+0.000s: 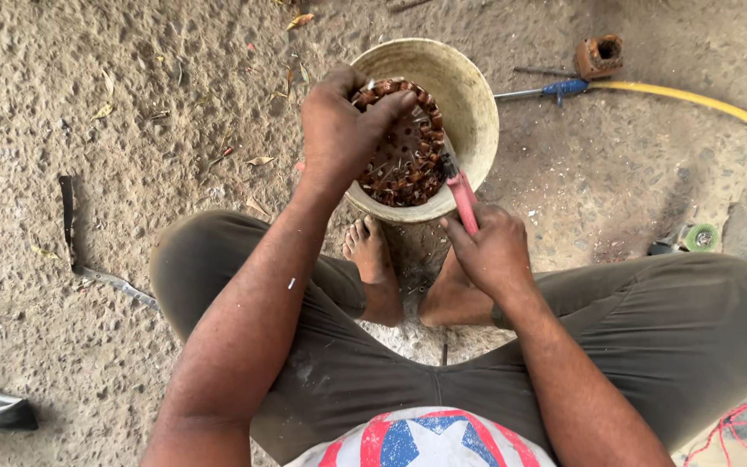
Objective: The person sits on the ground and uses pliers to strip copper wire from a circular stator component. They repeatedly rotate the stator and cut the wire loops, dropping the copper pieces into a bucket placed between their legs.
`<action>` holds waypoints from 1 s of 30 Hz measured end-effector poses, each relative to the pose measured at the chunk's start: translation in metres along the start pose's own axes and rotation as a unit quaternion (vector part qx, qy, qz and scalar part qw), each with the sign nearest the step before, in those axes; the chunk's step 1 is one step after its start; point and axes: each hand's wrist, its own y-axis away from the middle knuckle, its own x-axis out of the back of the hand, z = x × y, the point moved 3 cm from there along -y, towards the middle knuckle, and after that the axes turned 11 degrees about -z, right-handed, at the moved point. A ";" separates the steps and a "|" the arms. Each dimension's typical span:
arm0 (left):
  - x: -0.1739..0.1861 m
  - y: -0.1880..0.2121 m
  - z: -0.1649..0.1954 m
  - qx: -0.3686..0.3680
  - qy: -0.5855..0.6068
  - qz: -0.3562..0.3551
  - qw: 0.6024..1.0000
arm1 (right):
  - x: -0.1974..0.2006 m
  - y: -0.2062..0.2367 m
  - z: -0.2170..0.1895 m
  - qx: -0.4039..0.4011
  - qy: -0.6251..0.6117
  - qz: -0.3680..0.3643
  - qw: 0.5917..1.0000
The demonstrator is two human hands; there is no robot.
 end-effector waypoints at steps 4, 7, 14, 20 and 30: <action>0.005 -0.004 -0.006 0.097 0.136 -0.038 0.985 | 0.005 0.005 0.007 0.007 -0.049 -0.051 0.997; 0.005 -0.001 -0.003 0.089 0.229 -0.040 0.969 | 0.017 0.010 0.005 0.185 -0.128 -0.022 0.974; -0.028 -0.006 -0.021 0.048 0.166 -0.063 0.983 | 0.022 0.030 0.007 0.113 -0.298 -0.167 0.933; -0.060 -0.005 -0.042 0.144 0.337 -0.129 0.922 | 0.020 0.045 -0.019 0.245 -0.311 -0.189 0.899; -0.038 0.001 0.003 0.126 0.512 -0.243 0.814 | 0.036 0.050 -0.013 0.138 -0.195 -0.212 0.948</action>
